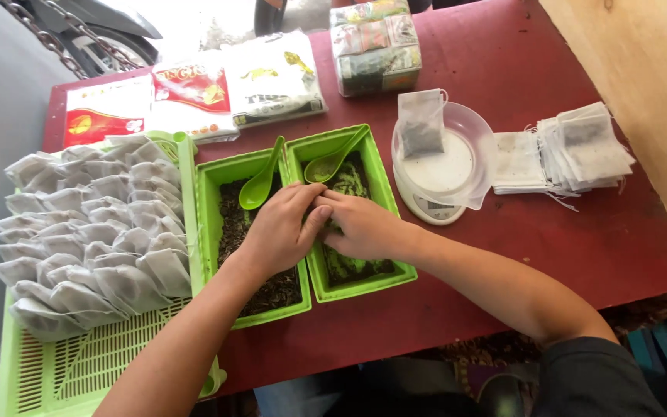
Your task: Filling and sealing tea bags with loose tea leaves
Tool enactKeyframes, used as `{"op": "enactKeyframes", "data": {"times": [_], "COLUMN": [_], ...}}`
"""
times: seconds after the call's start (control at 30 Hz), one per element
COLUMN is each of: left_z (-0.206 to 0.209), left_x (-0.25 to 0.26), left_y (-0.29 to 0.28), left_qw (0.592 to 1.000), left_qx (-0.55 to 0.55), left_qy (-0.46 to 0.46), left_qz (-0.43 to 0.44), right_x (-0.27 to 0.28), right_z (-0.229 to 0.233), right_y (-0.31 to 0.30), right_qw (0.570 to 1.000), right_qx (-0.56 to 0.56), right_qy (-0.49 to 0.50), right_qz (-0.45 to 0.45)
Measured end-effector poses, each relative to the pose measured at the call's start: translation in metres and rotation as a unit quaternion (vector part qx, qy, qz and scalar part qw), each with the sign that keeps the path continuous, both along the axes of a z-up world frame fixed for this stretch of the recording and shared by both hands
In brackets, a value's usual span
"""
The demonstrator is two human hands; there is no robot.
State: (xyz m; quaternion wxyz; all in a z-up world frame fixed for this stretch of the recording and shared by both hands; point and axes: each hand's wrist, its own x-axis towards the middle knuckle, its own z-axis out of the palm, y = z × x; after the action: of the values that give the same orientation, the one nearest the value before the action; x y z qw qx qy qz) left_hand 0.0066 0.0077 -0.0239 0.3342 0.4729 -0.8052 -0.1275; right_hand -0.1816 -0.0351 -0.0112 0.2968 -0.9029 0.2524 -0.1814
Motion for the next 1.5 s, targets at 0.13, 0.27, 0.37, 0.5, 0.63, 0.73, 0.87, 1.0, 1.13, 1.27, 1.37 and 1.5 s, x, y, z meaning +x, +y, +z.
{"op": "enactKeyframes", "data": {"times": [0.13,0.27,0.37,0.5,0.63,0.73,0.87,1.0,1.13,1.27,1.37,1.5], "left_z": [-0.01,-0.011,-0.011,-0.009,-0.008,-0.007,-0.005,-0.004,-0.006,-0.007,-0.005,-0.008], "left_x": [0.001,-0.001,-0.003,-0.004,-0.004,-0.005,-0.005,-0.006,-0.005,-0.005,-0.005,-0.004], "left_y": [-0.005,-0.006,-0.004,-0.003,-0.003,-0.002,-0.001,-0.001,-0.001,-0.001,0.0,-0.002], "left_qw": [1.0,0.999,0.998,0.996,0.997,0.996,0.997,0.997,0.997,0.997,0.997,0.998], "left_qx": [-0.013,-0.039,-0.055,-0.075,-0.073,-0.074,-0.073,-0.067,-0.072,-0.072,-0.066,-0.061], "left_qy": [-0.009,-0.017,-0.022,-0.036,-0.037,-0.037,-0.036,-0.036,-0.032,-0.032,-0.032,-0.028], "left_qz": [0.0,0.002,0.003,0.014,0.013,0.015,0.012,0.01,0.014,0.014,0.014,0.013], "right_x": [0.002,0.001,0.0,0.0,0.001,0.0,0.0,0.0,0.0,0.0,0.001,-0.001], "right_z": [-0.003,0.002,-0.003,0.011,0.012,0.008,0.008,0.006,0.004,0.007,0.006,0.007], "right_y": [0.0,0.001,0.0,0.001,0.004,0.004,0.004,0.003,0.004,0.004,0.004,0.004], "right_qw": [1.0,1.0,1.0,1.0,1.0,1.0,0.999,0.999,1.0,1.0,1.0,1.0], "right_qx": [-0.004,-0.01,-0.005,0.003,-0.008,-0.014,-0.026,-0.029,-0.022,-0.022,-0.016,-0.012], "right_qy": [-0.02,-0.02,-0.01,-0.005,-0.015,-0.016,-0.018,-0.014,-0.007,-0.003,-0.007,-0.002], "right_qz": [-0.012,-0.01,-0.01,-0.004,-0.01,-0.011,-0.012,-0.007,-0.015,-0.015,-0.013,-0.011]}}
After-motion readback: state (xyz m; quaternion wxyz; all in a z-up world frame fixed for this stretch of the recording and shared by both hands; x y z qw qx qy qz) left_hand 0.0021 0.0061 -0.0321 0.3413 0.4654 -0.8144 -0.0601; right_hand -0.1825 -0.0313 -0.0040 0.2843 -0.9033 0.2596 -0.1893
